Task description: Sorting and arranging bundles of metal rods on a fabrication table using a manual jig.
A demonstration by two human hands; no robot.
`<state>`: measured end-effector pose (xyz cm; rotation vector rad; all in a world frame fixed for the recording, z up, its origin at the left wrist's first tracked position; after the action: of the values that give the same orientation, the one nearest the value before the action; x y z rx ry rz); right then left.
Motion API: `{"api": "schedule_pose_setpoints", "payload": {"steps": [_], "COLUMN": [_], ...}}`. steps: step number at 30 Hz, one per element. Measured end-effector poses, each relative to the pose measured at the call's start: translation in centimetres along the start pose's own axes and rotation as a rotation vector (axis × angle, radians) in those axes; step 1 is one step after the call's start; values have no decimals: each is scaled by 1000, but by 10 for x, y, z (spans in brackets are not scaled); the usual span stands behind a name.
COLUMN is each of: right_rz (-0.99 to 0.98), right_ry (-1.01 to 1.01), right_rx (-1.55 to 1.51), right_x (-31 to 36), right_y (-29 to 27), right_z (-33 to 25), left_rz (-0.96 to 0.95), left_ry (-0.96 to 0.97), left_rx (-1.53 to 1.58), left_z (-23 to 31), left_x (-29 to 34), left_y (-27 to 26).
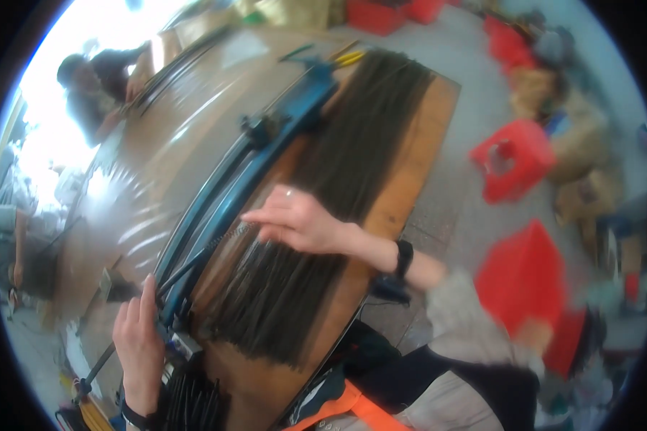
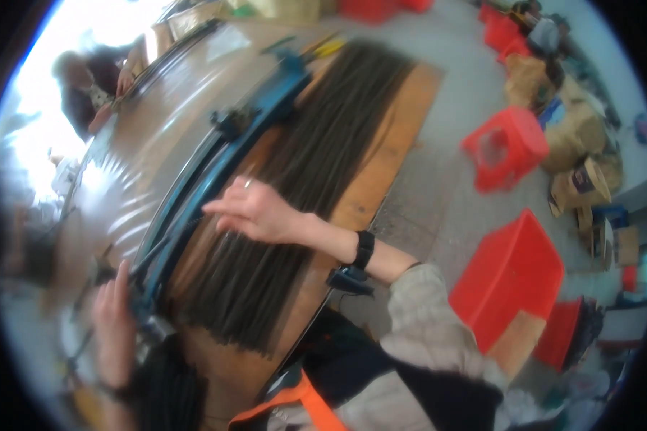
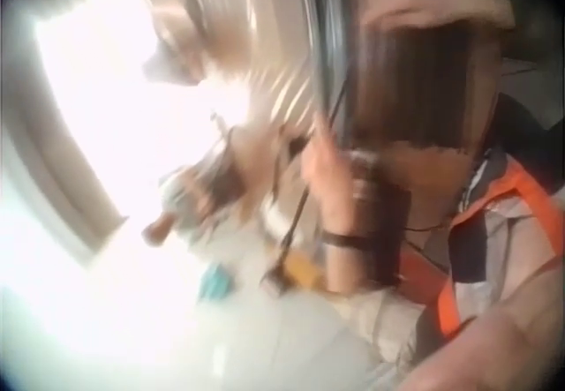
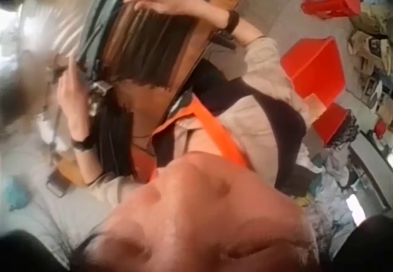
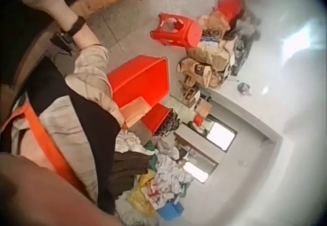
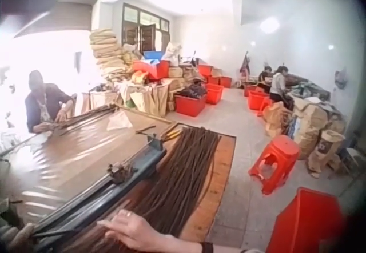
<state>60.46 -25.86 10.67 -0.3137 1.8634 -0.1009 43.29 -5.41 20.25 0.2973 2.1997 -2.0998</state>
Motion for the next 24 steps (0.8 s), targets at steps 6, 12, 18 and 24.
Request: {"api": "schedule_pose_setpoints", "payload": {"steps": [6, 12, 18, 24], "right_rz": [-200, -248, -309, -643], "right_ry": [38, 6, 189, 407], "right_rx": [35, -13, 201, -321], "right_x": [13, -2, 14, -40], "right_y": [14, 63, 73, 201], "right_z": [1, -43, 15, -52], "left_rz": [44, 53, 419, 486], "left_ry": [47, -2, -422, -458], "left_rx": [-18, 42, -175, -176], "left_z": [-19, -18, -147, -134], "left_x": [37, 55, 164, 176], "left_y": [-11, -8, -73, -89]}}
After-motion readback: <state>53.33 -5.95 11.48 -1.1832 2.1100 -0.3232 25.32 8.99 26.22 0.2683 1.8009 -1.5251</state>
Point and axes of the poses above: each hand's wrist, its own x-axis away from the middle knuckle, its own y-axis out of the palm, z = x × y, the point moved 4 cm from there along -x, towards the middle knuckle, and after that the axes turned 4 degrees about x, right-handed, at the moved point
